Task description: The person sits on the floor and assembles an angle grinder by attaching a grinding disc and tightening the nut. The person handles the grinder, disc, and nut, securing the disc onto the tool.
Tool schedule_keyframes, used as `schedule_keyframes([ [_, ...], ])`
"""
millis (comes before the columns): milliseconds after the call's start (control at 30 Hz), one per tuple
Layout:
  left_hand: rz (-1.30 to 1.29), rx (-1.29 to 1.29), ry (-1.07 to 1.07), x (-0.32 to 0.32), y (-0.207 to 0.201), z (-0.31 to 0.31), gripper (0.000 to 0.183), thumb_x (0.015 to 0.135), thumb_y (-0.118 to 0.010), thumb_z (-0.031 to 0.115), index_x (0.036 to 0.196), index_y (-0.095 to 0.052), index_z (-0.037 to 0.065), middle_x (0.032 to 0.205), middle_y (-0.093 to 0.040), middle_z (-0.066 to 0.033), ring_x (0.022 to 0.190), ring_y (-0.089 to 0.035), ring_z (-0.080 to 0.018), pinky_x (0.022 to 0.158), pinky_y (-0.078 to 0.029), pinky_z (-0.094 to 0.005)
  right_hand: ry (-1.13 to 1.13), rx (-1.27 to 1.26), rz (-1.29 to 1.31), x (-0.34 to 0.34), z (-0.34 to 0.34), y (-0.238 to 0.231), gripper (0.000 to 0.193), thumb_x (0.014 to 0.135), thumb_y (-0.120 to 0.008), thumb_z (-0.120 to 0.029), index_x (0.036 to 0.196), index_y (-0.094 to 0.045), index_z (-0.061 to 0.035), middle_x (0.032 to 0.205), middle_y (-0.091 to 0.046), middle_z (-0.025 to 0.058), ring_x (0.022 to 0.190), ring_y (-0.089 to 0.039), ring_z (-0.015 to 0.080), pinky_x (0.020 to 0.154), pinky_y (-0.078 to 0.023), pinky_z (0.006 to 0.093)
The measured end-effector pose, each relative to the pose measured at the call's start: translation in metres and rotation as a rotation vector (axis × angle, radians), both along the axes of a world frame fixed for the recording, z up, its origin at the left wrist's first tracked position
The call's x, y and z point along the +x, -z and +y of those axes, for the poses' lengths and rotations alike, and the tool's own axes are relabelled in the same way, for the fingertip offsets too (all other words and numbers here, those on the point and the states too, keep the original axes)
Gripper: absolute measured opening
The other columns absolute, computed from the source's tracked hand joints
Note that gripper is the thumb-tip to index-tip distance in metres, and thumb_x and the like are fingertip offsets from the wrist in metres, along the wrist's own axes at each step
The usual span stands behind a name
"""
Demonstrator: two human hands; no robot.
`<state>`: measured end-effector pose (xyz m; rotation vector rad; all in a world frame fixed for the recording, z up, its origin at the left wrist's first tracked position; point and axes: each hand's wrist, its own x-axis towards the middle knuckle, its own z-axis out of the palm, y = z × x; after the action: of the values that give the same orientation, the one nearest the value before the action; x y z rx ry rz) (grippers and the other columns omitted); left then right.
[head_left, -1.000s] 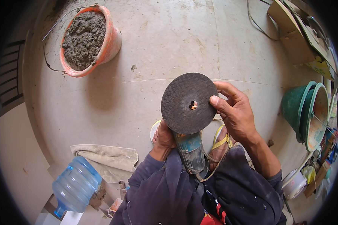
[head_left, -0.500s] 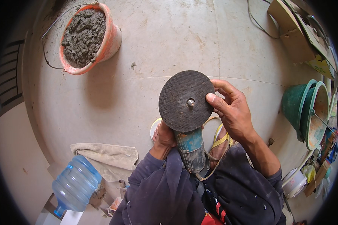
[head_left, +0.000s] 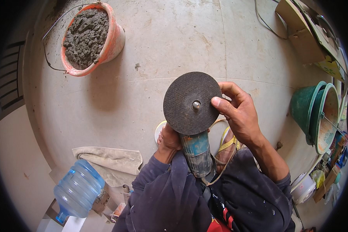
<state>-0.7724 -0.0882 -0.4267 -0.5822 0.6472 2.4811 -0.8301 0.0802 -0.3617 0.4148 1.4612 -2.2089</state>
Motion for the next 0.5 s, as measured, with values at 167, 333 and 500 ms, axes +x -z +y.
schedule_keyframes([
  [167, -0.009, -0.017, 0.005, 0.0, 0.0, 0.0, 0.075, 0.083, -0.041, 0.057, 0.124, -0.044, -0.005, 0.1, -0.06, -0.0252, 0.077, -0.066, -0.033, 0.062, -0.058, -0.0399, -0.001, 0.017, 0.004, -0.001, 0.0, 0.001, 0.03, 0.089, -0.064, -0.014, 0.112, -0.055, 0.0036, 0.102, -0.063, 0.01, 0.093, -0.062, 0.0141, 0.083, -0.051, 0.0296],
  [333, -0.007, -0.014, -0.014, -0.002, -0.003, 0.002, 0.075, 0.083, -0.041, 0.058, 0.124, -0.044, -0.006, 0.099, -0.06, -0.025, 0.076, -0.066, -0.0328, 0.062, -0.057, -0.0395, -0.001, 0.027, 0.011, 0.0, 0.0, 0.001, 0.029, 0.091, -0.062, -0.015, 0.112, -0.055, 0.0035, 0.102, -0.062, 0.0098, 0.092, -0.062, 0.0143, 0.083, -0.051, 0.0298],
  [500, 0.014, 0.031, 0.024, 0.001, 0.002, -0.003, 0.081, 0.084, -0.037, 0.063, 0.125, -0.044, -0.006, 0.099, -0.059, -0.0262, 0.08, -0.063, -0.0334, 0.066, -0.055, -0.0403, 0.06, 0.116, 0.02, -0.001, 0.023, 0.012, 0.031, 0.092, -0.059, -0.017, 0.114, -0.055, 0.0043, 0.103, -0.059, 0.0118, 0.09, -0.063, 0.0159, 0.078, -0.053, 0.0291],
])
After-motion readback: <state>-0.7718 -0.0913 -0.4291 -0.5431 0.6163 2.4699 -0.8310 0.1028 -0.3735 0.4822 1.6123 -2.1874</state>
